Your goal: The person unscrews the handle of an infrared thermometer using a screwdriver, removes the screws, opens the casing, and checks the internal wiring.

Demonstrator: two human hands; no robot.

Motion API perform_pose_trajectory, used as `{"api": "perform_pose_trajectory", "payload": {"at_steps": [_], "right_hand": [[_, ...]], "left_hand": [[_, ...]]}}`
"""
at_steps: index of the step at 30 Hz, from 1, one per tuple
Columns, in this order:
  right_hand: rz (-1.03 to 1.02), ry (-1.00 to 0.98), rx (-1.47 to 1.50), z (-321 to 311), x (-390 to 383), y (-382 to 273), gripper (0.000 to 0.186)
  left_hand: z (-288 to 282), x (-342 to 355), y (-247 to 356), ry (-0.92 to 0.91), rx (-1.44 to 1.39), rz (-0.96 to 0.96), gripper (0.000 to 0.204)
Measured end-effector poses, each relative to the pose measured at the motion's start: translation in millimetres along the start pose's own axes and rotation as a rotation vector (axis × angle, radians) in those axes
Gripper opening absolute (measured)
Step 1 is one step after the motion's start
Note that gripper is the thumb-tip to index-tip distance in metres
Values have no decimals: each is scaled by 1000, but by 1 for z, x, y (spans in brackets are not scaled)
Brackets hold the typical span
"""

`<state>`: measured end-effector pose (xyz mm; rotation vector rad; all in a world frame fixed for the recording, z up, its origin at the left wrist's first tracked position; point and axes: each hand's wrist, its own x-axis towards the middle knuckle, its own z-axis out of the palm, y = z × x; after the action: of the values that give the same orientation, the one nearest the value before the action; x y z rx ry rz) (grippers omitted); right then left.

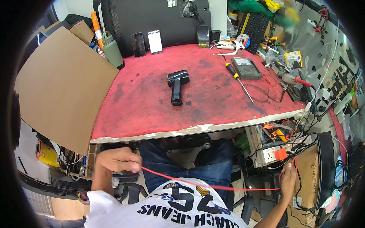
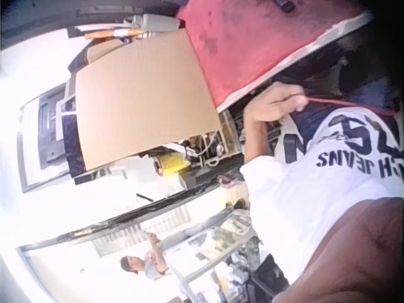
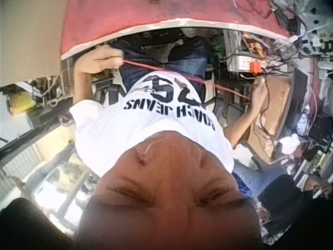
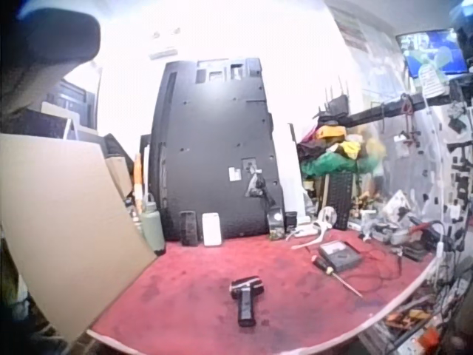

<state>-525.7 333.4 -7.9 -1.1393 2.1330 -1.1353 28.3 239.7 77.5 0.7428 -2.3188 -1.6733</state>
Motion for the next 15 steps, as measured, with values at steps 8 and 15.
{"api": "perform_pose_trajectory", "payload": {"at_steps": [8, 15], "right_hand": [[-450, -381, -268, 97, -35, -128, 42], [-308, -780, 590, 226, -17, -175, 36]], "left_hand": [[4, 49, 24, 145, 551, 42, 29], [-52, 153, -2, 584, 460, 153, 35]]}}
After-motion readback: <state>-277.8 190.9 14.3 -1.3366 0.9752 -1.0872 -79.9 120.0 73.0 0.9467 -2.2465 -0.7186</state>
